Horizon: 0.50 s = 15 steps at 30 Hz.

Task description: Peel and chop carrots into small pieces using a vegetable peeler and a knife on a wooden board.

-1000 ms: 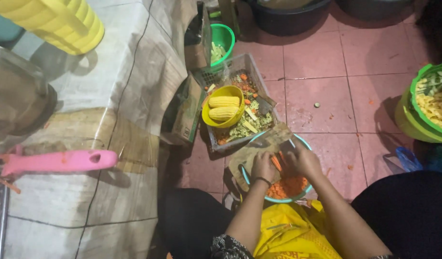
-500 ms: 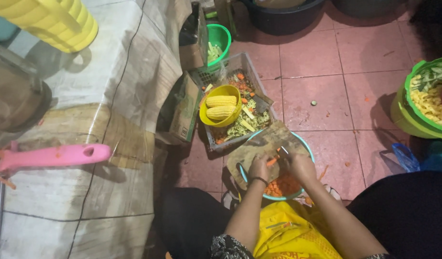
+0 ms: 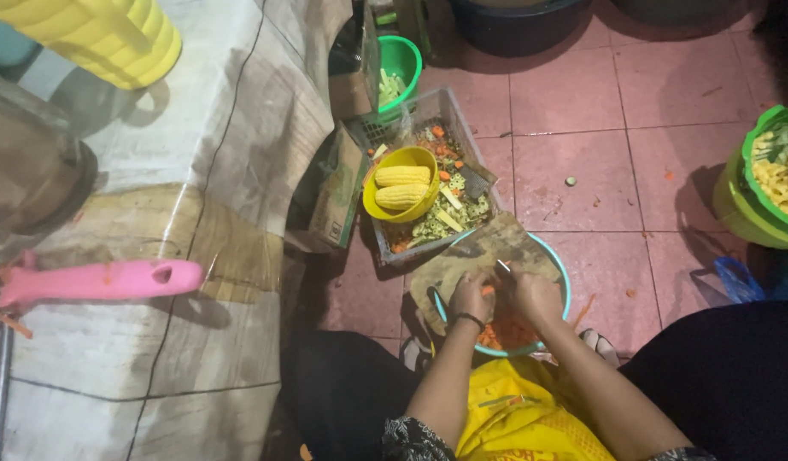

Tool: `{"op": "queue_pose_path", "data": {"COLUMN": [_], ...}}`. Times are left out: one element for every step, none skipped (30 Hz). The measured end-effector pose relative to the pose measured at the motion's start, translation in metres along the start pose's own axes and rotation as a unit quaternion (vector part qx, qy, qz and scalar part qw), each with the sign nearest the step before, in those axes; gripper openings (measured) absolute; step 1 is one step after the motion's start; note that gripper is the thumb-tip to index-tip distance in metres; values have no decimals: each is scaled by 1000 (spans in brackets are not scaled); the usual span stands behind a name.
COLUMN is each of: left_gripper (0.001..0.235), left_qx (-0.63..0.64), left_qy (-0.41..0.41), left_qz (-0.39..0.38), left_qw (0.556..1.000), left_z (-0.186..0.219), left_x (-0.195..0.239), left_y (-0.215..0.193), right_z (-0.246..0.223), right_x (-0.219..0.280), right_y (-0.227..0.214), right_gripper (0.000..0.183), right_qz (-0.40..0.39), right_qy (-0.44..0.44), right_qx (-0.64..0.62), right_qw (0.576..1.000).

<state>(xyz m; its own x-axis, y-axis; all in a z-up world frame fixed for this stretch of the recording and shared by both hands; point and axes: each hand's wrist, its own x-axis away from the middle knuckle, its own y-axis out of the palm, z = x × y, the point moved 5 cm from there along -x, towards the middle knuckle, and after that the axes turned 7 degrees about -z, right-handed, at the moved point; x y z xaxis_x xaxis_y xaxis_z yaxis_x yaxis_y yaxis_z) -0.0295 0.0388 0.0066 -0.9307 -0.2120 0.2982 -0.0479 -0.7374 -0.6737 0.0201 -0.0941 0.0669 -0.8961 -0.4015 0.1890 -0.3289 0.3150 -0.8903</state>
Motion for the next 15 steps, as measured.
{"op": "queue_pose_path", "data": {"left_gripper": [28, 33, 38, 38, 38, 38, 38, 37, 37, 37, 29, 22, 22, 22, 22], "left_qx": [1, 2, 1, 0, 2, 4, 3, 35, 67, 67, 17, -32, -29, -16, -6], "left_qy": [-5, 11, 29, 25, 27, 29, 31, 37, 40, 39, 54, 70, 65, 51, 45], "left_qz": [-4, 28, 58, 51, 39, 26, 29, 41, 49, 49, 56, 63, 55, 57, 65], "left_qw": [1000, 1000, 998, 998, 999, 999, 999, 998, 996, 996, 997, 995, 996, 997, 997], "left_z": [-5, -9, -13, -20, -17, -13, -14, -16, -21, -26, -27, -29, -27, -26, -21], "left_x": [-6, -12, -15, 1, -7, -13, -15, -18, -16, -24, -29, -34, -33, -33, -43], "left_y": [6, 9, 12, 17, 15, 13, 18, 22, 29, 35, 43, 53, 54, 54, 47], "right_z": [16, 30, 43, 38, 36, 35, 30, 25, 20, 18, 18, 19, 33, 45, 54], "right_x": [-11, -22, -29, -11, -18, -23, -20, -18, -11, -14, -13, -12, -16, -18, -31], "right_y": [26, 50, 77, 78, 70, 61, 48, 36, 27, 24, 21, 18, 42, 63, 80], "right_gripper": [33, 31, 29, 29, 31, 34, 34, 35, 36, 36, 37, 40, 40, 31, 24], "right_qz": [-7, 2, 11, 5, -17, -38, -34, -30, -30, -31, -32, -33, -41, -33, -14], "right_qy": [1, -21, -40, -36, -2, 32, 30, 28, 27, 27, 31, 36, 41, 20, -3], "right_qx": [0, 34, 65, 62, 53, 44, 44, 30, 15, 14, 26, 37, 38, 64, 89], "right_qw": [1000, 999, 997, 997, 998, 998, 998, 999, 999, 999, 999, 998, 998, 997, 996]}}
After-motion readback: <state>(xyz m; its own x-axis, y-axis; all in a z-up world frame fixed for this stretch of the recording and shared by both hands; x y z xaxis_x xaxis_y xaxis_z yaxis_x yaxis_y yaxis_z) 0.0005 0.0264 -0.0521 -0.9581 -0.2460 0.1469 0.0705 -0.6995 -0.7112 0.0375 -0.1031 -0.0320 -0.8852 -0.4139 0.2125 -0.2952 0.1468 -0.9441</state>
